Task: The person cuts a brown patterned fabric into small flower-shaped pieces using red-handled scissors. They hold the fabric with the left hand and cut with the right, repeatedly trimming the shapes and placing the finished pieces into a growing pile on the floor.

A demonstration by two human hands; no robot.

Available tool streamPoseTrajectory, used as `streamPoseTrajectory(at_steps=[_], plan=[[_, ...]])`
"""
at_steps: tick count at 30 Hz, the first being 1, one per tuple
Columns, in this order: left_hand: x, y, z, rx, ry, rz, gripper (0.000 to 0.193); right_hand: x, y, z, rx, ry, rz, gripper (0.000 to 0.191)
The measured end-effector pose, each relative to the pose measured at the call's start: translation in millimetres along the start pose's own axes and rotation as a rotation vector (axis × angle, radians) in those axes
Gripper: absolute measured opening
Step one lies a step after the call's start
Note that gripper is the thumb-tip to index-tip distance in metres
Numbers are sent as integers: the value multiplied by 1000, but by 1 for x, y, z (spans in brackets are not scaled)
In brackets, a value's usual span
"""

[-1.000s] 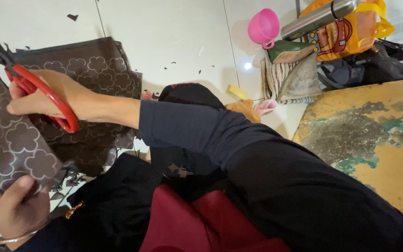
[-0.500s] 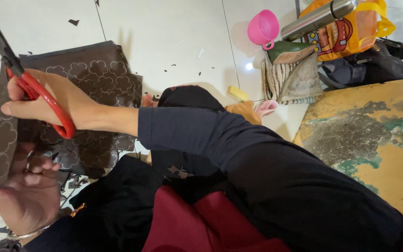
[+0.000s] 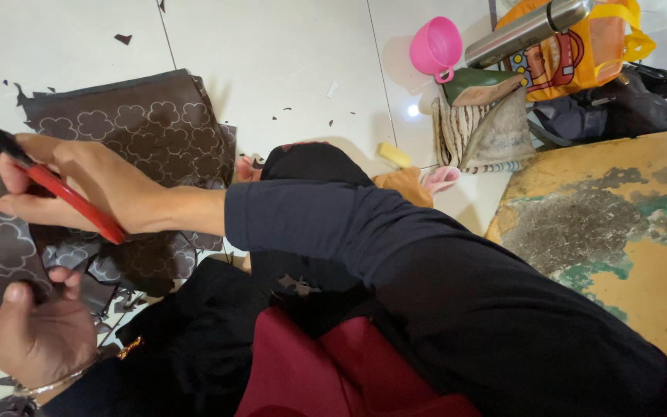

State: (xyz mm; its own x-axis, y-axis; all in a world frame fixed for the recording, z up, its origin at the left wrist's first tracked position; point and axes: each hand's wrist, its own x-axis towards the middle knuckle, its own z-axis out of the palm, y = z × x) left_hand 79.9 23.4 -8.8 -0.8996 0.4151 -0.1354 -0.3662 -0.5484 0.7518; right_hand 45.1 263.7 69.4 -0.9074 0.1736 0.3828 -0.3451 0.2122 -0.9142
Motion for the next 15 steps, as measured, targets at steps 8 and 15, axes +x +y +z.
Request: streamPoseTrajectory(at_steps=[8,15], plan=[[3,17,42,-144,81,14,38,1,-4,-2,-22,-70,11,29],[3,20,43,4,21,28,35,4,-6,-5,-115,-116,-19,31]])
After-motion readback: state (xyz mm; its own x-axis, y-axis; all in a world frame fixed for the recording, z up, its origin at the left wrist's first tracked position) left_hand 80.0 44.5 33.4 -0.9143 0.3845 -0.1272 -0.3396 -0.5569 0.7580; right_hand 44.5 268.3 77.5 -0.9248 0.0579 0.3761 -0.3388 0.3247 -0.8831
